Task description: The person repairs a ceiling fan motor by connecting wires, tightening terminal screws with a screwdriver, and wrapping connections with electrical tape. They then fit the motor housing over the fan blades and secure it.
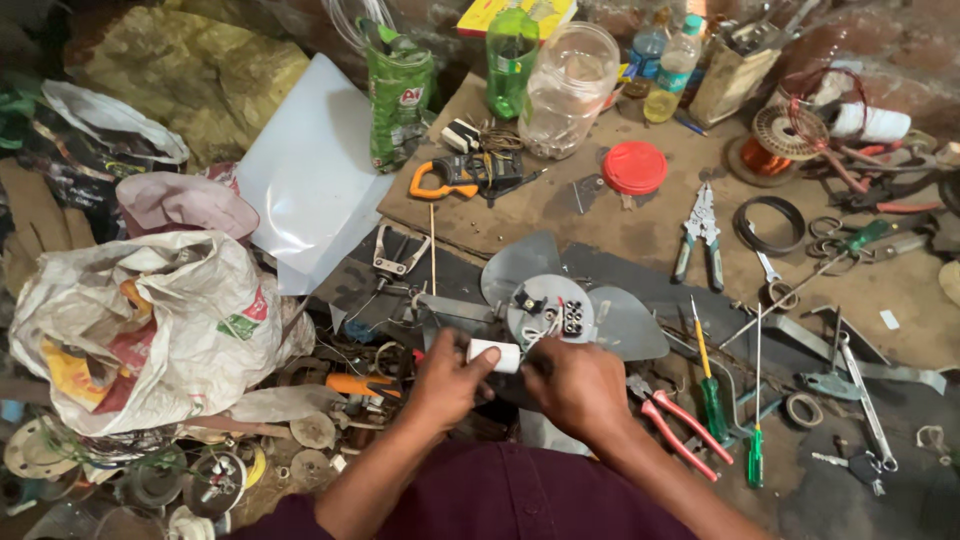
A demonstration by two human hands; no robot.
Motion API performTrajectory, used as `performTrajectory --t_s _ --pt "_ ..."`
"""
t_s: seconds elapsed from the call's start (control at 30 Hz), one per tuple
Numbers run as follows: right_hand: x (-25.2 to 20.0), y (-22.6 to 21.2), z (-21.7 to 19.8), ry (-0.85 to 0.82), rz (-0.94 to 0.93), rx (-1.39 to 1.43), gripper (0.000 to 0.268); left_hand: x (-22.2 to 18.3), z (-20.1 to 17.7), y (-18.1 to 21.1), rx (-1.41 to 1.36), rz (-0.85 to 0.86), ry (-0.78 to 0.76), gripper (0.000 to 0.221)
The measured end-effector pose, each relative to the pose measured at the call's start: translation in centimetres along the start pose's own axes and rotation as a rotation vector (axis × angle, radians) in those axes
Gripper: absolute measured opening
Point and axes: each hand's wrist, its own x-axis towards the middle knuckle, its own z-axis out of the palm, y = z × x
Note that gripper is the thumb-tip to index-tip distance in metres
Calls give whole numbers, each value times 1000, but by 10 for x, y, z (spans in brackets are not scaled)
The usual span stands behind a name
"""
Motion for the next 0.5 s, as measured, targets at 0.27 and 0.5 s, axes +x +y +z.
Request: performTrajectory --t_s 0.27,0.5 --pt "0 -7 4 -41 193 214 17 5 5 14 -89 -150 -100 38" --pt "-17 9 -7 -31 114 416 22 10 -3 19 -237 -336 -296 32"
